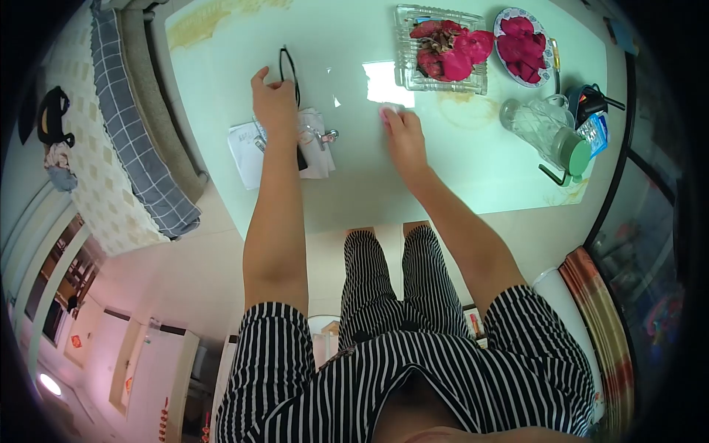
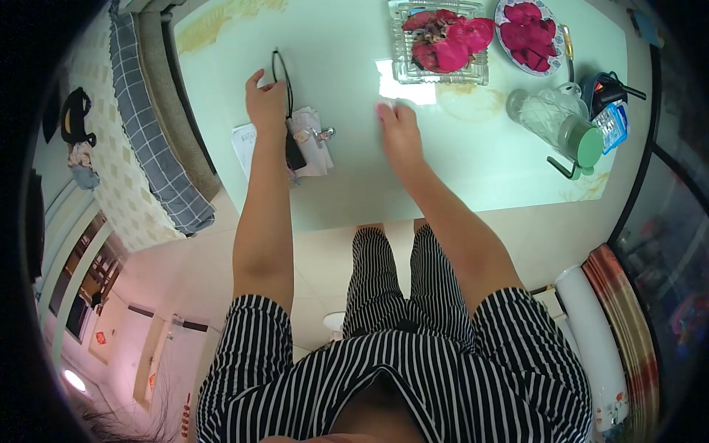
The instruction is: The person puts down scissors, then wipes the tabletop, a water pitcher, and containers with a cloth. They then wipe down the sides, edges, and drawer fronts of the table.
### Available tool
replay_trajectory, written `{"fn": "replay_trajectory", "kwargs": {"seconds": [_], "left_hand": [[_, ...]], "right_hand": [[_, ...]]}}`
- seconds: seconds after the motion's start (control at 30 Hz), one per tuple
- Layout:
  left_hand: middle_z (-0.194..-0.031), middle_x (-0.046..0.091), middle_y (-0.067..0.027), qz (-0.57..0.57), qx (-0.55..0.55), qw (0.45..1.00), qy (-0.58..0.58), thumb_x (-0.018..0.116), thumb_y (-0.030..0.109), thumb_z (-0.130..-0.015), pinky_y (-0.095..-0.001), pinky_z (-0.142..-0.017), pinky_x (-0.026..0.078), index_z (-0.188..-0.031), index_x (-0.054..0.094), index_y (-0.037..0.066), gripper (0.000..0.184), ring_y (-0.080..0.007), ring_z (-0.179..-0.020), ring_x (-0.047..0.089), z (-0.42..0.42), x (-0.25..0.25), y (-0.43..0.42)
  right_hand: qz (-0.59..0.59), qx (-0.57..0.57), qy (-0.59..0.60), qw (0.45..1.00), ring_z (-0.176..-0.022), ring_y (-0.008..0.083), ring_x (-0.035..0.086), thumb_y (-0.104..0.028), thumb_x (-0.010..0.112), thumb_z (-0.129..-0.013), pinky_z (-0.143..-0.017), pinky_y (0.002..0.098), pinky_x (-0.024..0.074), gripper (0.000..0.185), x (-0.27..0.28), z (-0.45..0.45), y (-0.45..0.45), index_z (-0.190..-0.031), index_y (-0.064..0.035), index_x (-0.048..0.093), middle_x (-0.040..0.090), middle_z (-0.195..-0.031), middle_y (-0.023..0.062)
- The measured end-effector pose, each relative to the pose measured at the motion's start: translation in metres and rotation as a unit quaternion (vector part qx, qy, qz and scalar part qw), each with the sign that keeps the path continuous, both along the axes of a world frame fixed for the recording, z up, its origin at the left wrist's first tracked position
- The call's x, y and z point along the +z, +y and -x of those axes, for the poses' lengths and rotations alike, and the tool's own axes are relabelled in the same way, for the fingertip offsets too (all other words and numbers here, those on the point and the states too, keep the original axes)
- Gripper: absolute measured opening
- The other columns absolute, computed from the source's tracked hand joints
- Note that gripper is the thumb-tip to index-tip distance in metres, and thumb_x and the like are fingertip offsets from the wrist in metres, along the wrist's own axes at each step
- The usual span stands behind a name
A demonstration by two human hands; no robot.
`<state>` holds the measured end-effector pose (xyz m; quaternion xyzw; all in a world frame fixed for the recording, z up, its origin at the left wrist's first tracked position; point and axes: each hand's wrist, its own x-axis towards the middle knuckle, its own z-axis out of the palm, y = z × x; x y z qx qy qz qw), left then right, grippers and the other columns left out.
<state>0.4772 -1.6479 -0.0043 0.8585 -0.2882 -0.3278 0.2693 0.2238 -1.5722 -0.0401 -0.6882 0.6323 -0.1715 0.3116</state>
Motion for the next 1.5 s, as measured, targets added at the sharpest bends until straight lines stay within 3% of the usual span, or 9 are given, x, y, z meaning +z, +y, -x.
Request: {"fn": "replay_trajectory", "kwargs": {"seconds": [0.13,0.47,0.77,1.0,1.07,1.23,1.27,1.3,1.5], "left_hand": [[-0.085,0.059,-0.0021,0.101,0.127,0.971,0.174,0.070,0.007,-0.084,-0.0269,-0.070,0.046,-0.126,0.062,0.002,0.042,-0.0118,-0.077,0.055,-0.033,0.032,0.033],[-0.076,0.064,-0.0034,-0.006,0.200,0.980,0.000,0.071,0.006,-0.081,-0.0297,-0.064,0.050,-0.123,0.065,0.006,0.042,-0.0128,-0.065,0.057,-0.092,-0.007,0.185],[-0.121,0.060,-0.0175,-0.059,0.071,0.991,-0.098,0.068,0.019,-0.088,-0.0363,-0.092,0.047,-0.131,0.062,0.009,0.045,-0.0263,-0.108,0.059,-0.065,0.015,0.157],[-0.129,0.058,-0.0168,-0.037,0.150,0.971,-0.180,0.046,0.031,-0.101,-0.0431,-0.102,0.040,-0.143,0.049,0.008,0.048,-0.0337,-0.123,0.052,-0.144,-0.078,0.211],[-0.129,0.058,-0.0172,-0.107,0.148,0.940,-0.289,0.036,0.043,-0.101,-0.0480,-0.103,0.038,-0.144,0.048,0.013,0.053,-0.0348,-0.118,0.054,-0.129,-0.070,0.194],[-0.127,0.060,-0.0132,-0.163,0.178,0.924,-0.297,0.034,0.043,-0.102,-0.0484,-0.102,0.036,-0.141,0.049,0.015,0.050,-0.0332,-0.118,0.054,-0.123,-0.067,0.188],[-0.125,0.061,-0.0123,-0.139,0.177,0.924,-0.309,0.034,0.042,-0.102,-0.0471,-0.102,0.036,-0.140,0.051,0.015,0.049,-0.0323,-0.118,0.054,-0.125,-0.069,0.185],[-0.125,0.061,-0.0123,-0.139,0.182,0.923,-0.309,0.034,0.042,-0.102,-0.0471,-0.102,0.036,-0.140,0.051,0.015,0.049,-0.0323,-0.118,0.054,-0.127,-0.072,0.183],[-0.126,0.061,-0.0119,-0.140,0.193,0.930,-0.279,0.035,0.042,-0.102,-0.0455,-0.104,0.034,-0.139,0.051,0.014,0.049,-0.0309,-0.119,0.053,-0.126,-0.066,0.185]], "right_hand": [[0.076,0.009,0.021,0.997,-0.094,0.0344,0.057,-0.011,0.059,-0.094,-0.079,0.0425,0.0499,0.016,-0.009,-0.053,-0.073,-0.108,-0.0088,0.067,0.058,-0.104,0.0179],[-0.016,0.005,0.082,0.997,-0.101,0.0345,0.062,-0.020,0.065,-0.092,-0.089,0.0424,0.0523,0.025,-0.004,-0.107,-0.157,-0.116,-0.0128,0.065,0.060,-0.110,0.0166],[-0.047,-0.005,0.075,0.996,-0.100,0.0344,0.064,-0.024,0.066,-0.091,-0.090,0.0426,0.0523,0.025,-0.006,-0.104,-0.162,-0.115,-0.0154,0.067,0.060,-0.110,0.0162],[-0.122,-0.092,0.012,0.988,-0.095,0.0297,0.065,-0.025,0.068,-0.089,-0.085,0.0403,0.0527,0.021,-0.018,-0.123,-0.181,-0.104,-0.0112,0.072,0.070,-0.095,0.0148],[0.071,0.021,0.103,0.992,-0.077,0.0238,0.071,-0.025,0.069,-0.089,-0.074,0.0354,0.0555,0.025,-0.026,-0.154,-0.185,-0.108,-0.0087,0.072,0.073,-0.082,0.0105],[0.099,0.219,-0.060,0.969,-0.095,0.0390,0.057,0.000,0.061,-0.076,-0.085,0.0466,0.0477,0.011,-0.037,-0.296,-0.167,-0.079,-0.0068,0.069,0.065,-0.092,0.0202],[0.059,0.338,0.003,0.939,-0.102,0.0380,0.058,0.003,0.057,-0.082,-0.091,0.0450,0.0478,0.018,-0.030,-0.324,-0.161,-0.089,-0.0057,0.071,0.067,-0.095,0.0191],[0.007,0.392,-0.007,0.920,-0.100,0.0320,0.063,-0.017,0.064,-0.085,-0.085,0.0435,0.0537,0.016,-0.045,-0.343,-0.149,-0.098,-0.0135,0.074,0.068,-0.101,0.0129],[0.125,0.615,0.037,0.778,-0.100,0.0299,0.060,-0.012,0.064,-0.079,-0.088,0.0384,0.0514,0.007,-0.013,-0.319,-0.118,-0.076,-0.0091,0.069,0.062,-0.093,0.0086]]}}
